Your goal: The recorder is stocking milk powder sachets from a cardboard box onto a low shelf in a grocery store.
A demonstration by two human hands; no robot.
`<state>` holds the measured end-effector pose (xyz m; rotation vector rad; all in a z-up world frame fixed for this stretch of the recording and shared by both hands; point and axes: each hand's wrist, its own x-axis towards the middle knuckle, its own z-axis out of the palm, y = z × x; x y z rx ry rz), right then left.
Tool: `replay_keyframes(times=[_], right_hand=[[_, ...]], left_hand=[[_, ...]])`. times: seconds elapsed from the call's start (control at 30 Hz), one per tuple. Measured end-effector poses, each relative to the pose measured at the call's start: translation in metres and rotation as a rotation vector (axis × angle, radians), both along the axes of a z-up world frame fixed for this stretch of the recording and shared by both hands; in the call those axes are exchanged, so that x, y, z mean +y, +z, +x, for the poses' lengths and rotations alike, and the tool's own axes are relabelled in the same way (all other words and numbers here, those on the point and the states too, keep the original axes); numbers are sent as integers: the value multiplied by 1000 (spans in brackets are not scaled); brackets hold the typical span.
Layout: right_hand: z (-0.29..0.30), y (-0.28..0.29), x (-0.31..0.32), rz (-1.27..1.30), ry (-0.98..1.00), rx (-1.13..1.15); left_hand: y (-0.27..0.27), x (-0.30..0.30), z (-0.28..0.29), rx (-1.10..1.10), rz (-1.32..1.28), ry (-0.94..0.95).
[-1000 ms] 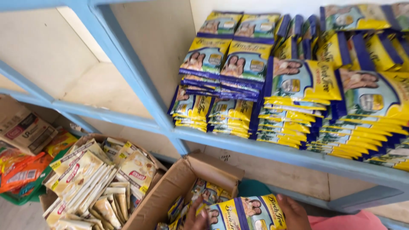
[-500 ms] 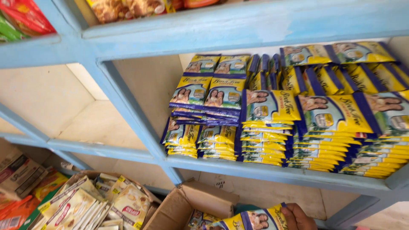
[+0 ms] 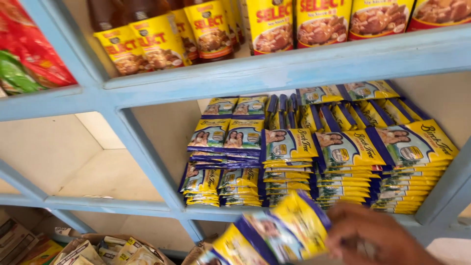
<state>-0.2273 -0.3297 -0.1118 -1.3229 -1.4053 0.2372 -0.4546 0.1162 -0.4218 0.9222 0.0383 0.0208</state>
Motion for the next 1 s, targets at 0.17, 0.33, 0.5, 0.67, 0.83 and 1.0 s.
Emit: replay_keyframes(times=[0.17, 0.33, 0.5, 0.67, 0.83, 1.0], right_hand=[[42, 127, 99, -271, -374, 69], [145, 141, 195, -317, -400, -1], [234, 123, 273, -302, -609, -437], [169, 140, 280, -427, -732, -755], [165, 115, 295, -822, -450, -697], [149, 128, 297, -1043, -505, -626]], left_hand=[[210, -89, -2, -484, 761, 726], [306, -135, 56, -261, 676, 806], [326, -125, 111, -368, 458, 809], [329, -116, 153, -319, 498, 859], [341, -129, 157, -289, 438, 828], [349, -136, 152, -263, 684, 851]])
